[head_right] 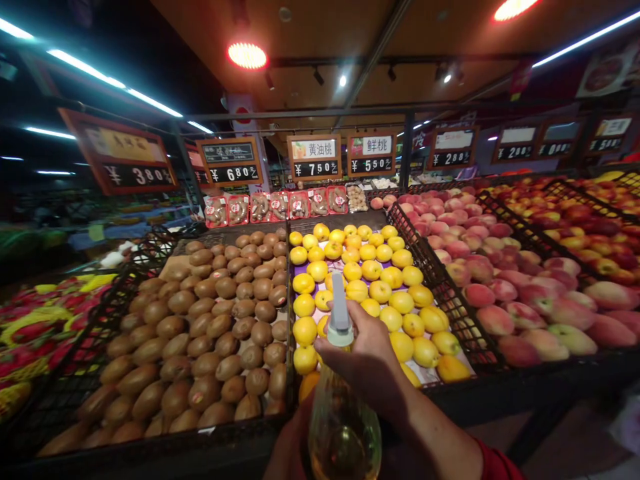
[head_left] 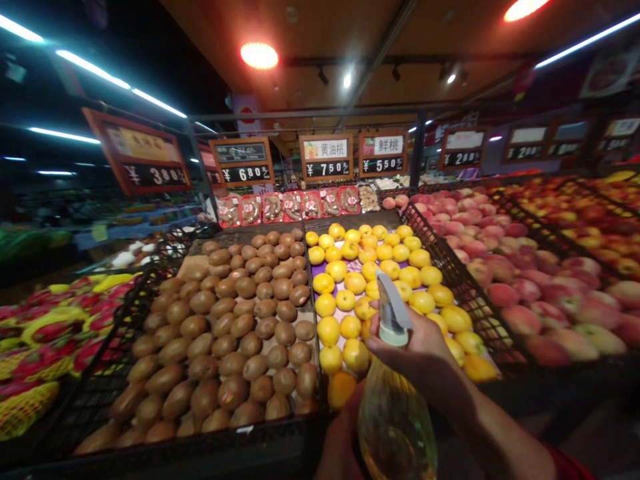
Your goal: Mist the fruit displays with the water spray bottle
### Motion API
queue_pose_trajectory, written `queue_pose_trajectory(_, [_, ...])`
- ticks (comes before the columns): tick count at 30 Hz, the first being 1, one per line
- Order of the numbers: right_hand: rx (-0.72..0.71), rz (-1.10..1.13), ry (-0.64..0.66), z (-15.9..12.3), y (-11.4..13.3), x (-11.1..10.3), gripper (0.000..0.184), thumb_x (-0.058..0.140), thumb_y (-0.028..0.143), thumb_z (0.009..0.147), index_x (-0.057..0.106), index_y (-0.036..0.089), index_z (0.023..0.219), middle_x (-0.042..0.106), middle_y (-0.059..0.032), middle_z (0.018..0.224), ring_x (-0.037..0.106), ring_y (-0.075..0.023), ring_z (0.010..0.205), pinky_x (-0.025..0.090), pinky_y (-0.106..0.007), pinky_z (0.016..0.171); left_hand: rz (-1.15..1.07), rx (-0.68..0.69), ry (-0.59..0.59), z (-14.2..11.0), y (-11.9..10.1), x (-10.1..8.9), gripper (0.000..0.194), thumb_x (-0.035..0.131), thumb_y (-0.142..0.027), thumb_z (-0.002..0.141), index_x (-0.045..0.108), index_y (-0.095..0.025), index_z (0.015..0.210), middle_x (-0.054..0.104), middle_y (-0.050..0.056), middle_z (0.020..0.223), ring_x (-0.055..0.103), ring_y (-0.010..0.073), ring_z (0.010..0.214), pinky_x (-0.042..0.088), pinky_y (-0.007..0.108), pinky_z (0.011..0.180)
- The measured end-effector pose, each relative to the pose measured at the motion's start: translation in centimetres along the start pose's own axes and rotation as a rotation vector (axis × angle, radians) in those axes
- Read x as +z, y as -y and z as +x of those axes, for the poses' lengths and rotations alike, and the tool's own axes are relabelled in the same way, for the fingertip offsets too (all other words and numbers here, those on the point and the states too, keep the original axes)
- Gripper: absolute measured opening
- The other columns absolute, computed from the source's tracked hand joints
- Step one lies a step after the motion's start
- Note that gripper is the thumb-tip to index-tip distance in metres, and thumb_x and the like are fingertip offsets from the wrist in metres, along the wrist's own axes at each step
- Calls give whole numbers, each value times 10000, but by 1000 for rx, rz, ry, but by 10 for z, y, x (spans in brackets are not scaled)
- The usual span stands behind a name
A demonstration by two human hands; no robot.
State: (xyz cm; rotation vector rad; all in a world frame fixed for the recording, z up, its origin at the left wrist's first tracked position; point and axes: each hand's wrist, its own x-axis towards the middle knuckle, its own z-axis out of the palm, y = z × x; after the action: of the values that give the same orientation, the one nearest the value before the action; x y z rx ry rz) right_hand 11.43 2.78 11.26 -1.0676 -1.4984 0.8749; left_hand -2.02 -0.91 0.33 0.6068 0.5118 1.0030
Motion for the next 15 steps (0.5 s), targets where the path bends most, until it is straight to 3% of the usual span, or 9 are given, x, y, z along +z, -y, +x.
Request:
queue_pose_trajectory(4, [9, 46, -47, -5, -6, -5, 259, 716, 332, 729, 604, 194, 917, 654, -9, 800, 603, -208, 737, 457, -295, 642, -154, 29, 40, 7, 10, 1, 480, 724, -534, 755, 752, -200, 1098, 703, 47, 1293, 402, 315, 1451, 199, 458, 1256])
queue_pose_trajectory(7, [35, 92, -30, -8, -9, -7, 291, 730, 343, 729, 600, 193, 941, 655, -3, 781, 600, -200, 710, 455, -298, 640, -178, 23, 114, 15, 17, -7, 505, 716, -516, 759, 740, -168, 1124, 728, 66, 1239, 427, 330, 1433, 234, 484, 1241])
queue_pose_trajectory(10, [31, 113, -3, -10, -10, -8, 282, 741, 348, 732, 600, 193, 921, 651, 3, 765, 584, -184, 680, 449, -291, 630, -28, -34, 89, 17, 22, -19, 622, 698, -595, 750, 698, -168, 1202, 711, 80, 1274, 426, 338, 1432, 263, 500, 1227])
queue_pose_trajectory(13, [44, 145, 3, -14, -10, -8, 288, 739, 351, 731, 598, 192, 925, 648, 5, 756, 568, -175, 665, 442, -277, 606, 198, 110, 2, 11, 26, -35, 687, 742, -638, 685, 699, -193, 1208, 682, 74, 1327, 428, 341, 1429, 261, 467, 1235])
queue_pose_trajectory(15, [56, 157, 7, -18, -10, -7, 297, 741, 361, 726, 596, 190, 921, 642, 4, 743, 558, -174, 668, 439, -270, 593, 274, 132, -34, 7, 31, -47, 699, 740, -664, 665, 710, -204, 1191, 670, 77, 1345, 426, 351, 1427, 261, 471, 1235])
